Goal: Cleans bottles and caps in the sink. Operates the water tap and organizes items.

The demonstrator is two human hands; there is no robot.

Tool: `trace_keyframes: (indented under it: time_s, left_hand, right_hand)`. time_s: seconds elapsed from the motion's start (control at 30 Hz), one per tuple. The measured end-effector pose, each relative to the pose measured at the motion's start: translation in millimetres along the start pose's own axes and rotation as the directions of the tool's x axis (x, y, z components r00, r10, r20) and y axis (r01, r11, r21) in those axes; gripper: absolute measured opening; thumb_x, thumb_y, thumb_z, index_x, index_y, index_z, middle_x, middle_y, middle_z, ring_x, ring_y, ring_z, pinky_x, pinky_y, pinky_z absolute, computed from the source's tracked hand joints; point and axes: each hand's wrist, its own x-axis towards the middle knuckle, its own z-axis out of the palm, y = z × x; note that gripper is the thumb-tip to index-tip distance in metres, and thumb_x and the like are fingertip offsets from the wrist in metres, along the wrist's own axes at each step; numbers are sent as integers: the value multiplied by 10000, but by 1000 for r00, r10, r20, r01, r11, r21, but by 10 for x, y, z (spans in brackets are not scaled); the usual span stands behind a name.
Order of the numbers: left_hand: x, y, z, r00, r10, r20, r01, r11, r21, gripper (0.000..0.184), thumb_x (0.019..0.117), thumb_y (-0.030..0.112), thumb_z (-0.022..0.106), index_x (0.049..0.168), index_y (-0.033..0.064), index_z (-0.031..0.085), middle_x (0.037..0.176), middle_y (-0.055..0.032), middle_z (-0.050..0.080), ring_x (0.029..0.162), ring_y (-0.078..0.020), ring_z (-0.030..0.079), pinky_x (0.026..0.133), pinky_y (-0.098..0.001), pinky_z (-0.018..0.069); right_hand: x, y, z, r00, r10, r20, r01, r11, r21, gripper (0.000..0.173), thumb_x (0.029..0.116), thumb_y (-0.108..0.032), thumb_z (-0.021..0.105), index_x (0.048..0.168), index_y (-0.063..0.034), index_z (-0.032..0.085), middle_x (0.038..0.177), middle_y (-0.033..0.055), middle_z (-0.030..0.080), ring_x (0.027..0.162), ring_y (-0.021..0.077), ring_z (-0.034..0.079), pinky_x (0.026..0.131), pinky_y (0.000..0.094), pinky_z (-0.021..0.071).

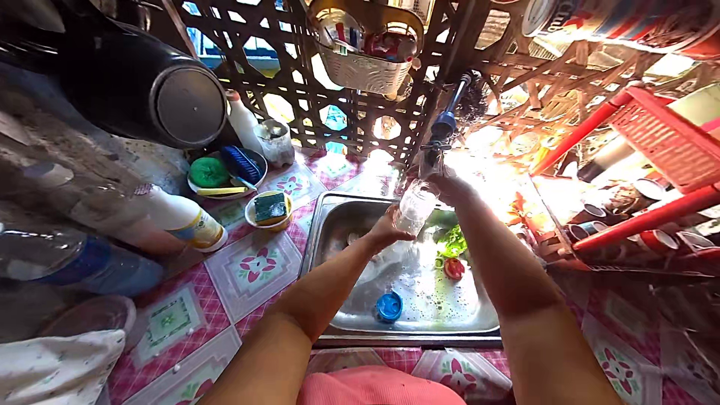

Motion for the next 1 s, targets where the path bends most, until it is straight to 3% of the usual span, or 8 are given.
trace_keyframes:
  time_s: [0.2,0.3,0.4,0.5,0.63,0.77,0.87,1.0]
  left_hand:
    - [207,-34,-122,978,144,-153,-71,911,407,1032,701,217,926,1555,83,363,1520,-225,453,1397,-365,457,1152,-543,389]
    - [127,-35,-164,972,14,-234,98,883,460,1036,731,327,905,1584,160,340,1563,-220,398,1427,-431,386,1114,-650,360]
    - [-13,7,-202,944,-32,-327,213,817,536,1012,736,387,897,1580,243,357,1528,-227,420,1389,-463,402,1062,-673,385]
    - [-130,18,-233,930,4,-367,218,798,562,975,734,356,904,1560,259,394,1506,-224,444,1375,-456,414,1058,-670,375]
    - [-134,-79,-462,977,32,-213,92,831,549,990,698,343,928,1548,240,431,1489,-187,488,1363,-432,447,1066,-679,390]
    - [-140,-228,-711,996,46,-79,-13,928,373,1050,664,275,932,1559,135,401,1517,-192,466,1399,-354,446,1145,-569,380]
    - [-191,-185,-739,1000,22,2,-22,965,260,1093,689,236,917,1594,130,314,1562,-176,422,1421,-293,441,1153,-493,403]
    - [-207,4,-408,986,101,-135,-18,860,509,1278,652,441,945,1638,154,185,1564,-220,388,1425,-370,416,1147,-561,387]
  right_hand:
    - [-104,87,89,995,-14,-94,4,994,-113,366,981,-95,633,1337,-32,578,1261,132,645,1074,198,630,875,403,539]
    - [-213,42,240,958,-140,-250,37,926,-376,399,1029,-155,572,1363,63,551,1362,271,565,1276,352,551,1093,513,429]
    - [-317,-115,374,986,-147,-78,70,792,-606,404,1047,-297,560,1226,62,611,1129,273,650,1081,394,634,964,594,480]
    - [-259,-165,387,996,-40,81,83,758,-646,546,957,-226,716,1392,25,502,1165,244,662,1070,360,658,968,560,505]
    - [-115,-111,202,962,16,272,193,666,-721,582,861,-149,807,1350,21,542,1138,243,671,1067,367,656,962,578,502]
    - [-182,1,210,924,6,381,248,750,-613,859,872,-65,763,1585,-93,284,1114,181,733,1040,303,712,979,535,530]
    - [-160,45,329,955,-10,295,198,763,-615,730,932,-80,706,1566,-112,346,1003,196,704,883,303,713,890,527,567]
    - [-177,-66,589,1000,-11,-28,-9,779,-627,655,925,-96,695,1515,-78,411,1074,245,692,931,367,708,889,541,562]
